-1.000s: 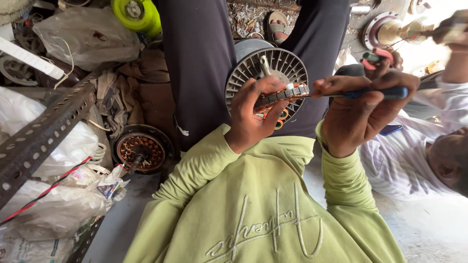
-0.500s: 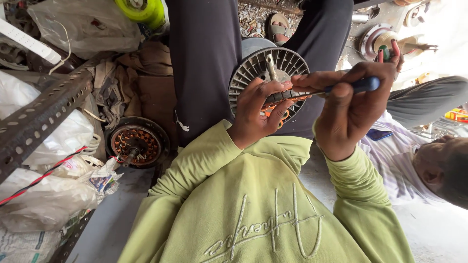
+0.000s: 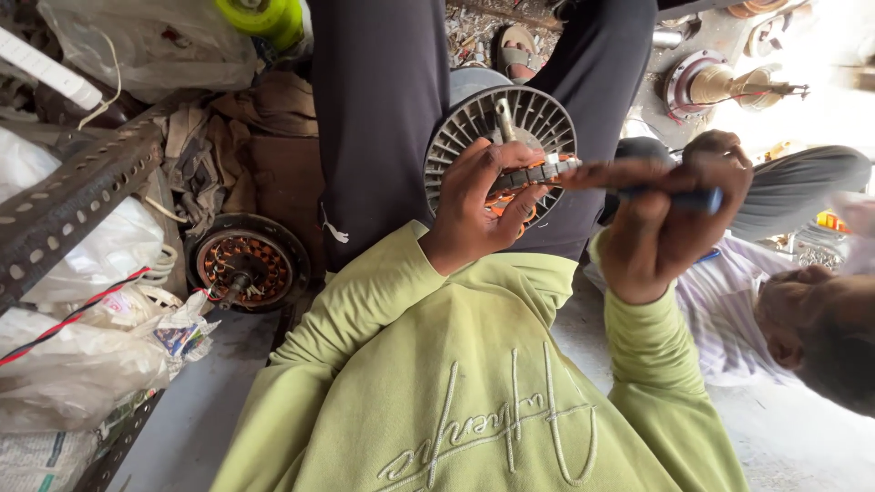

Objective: Replacing or repairing wires and components in a ceiling fan motor stator.

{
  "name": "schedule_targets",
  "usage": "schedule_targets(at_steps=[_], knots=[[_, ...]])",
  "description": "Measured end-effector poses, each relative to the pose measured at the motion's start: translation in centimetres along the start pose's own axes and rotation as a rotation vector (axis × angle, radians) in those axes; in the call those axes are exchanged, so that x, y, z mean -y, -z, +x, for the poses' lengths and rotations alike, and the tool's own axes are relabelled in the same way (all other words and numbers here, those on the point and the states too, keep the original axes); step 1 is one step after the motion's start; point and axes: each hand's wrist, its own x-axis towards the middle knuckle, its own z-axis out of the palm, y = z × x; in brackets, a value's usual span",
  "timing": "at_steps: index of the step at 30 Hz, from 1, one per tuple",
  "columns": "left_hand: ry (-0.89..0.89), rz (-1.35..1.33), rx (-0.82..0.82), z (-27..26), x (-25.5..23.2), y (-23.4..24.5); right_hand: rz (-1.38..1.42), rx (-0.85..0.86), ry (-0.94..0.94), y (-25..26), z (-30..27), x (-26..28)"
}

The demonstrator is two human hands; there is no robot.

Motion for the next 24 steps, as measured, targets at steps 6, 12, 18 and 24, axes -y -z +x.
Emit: schedule_targets(at_steps=[6, 12, 18, 24], knots=[[-0.033, 0.02, -0.006, -0.2, 0.3, -0.5, 0.229, 0.039, -0.182, 2.1, 0.4, -0.7], [-0.033, 0.032, -0.008, -0.3, 0.7, -0.5, 0.13, -0.009, -0.13, 1.9, -0.2, -1.0], [-0.066, 0.059, -0.011, 0.2, 0.4, -0.3, 0.231, -0.149, -0.008, 1.8, -4.4, -3.1], [-0.114, 0.136, 0.018, 0.2, 0.6, -0.3, 0.352, -0.292, 0.088, 1.6, -3.1, -3.3]])
